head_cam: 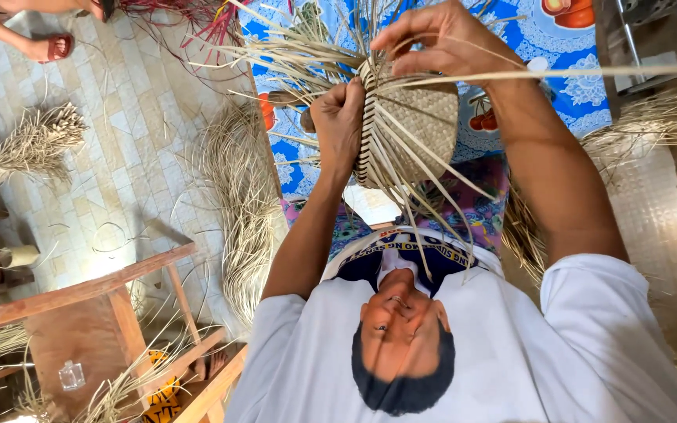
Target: Weaving a hat from dried plant fibers on a table
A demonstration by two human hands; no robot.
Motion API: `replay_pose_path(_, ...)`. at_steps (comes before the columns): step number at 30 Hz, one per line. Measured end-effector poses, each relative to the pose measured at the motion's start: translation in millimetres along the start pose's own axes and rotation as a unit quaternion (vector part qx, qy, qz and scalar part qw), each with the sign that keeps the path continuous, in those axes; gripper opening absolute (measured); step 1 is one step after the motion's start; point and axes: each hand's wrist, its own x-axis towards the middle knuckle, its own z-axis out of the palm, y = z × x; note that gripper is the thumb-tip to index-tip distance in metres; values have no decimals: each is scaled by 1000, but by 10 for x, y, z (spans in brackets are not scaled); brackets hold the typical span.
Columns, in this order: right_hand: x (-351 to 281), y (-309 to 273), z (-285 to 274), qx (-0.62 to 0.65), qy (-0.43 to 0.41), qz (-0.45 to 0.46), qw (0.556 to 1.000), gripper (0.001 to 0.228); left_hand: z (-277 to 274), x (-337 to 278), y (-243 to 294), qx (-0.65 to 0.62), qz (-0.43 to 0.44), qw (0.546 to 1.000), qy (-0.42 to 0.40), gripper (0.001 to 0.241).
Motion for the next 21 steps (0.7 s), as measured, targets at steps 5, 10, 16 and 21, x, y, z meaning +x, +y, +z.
replay_pose_path(5, 91, 10, 145, -36, -26, -75, 996, 11, 14, -8, 58, 0, -13, 1000, 2, 46)
replay_pose_path(10, 43, 121, 158, -12, 4, -50, 999, 8, 6, -10, 72, 10, 0, 1000, -5, 46)
replay_pose_path(16, 143, 187, 127, 76, 88, 100, 988, 5, 10, -4, 20, -3, 20, 1000, -6, 48)
replay_pose_path(21, 319, -31, 224, -35, 102, 182, 977, 45, 8, 1, 9, 1, 14, 1000, -4, 48)
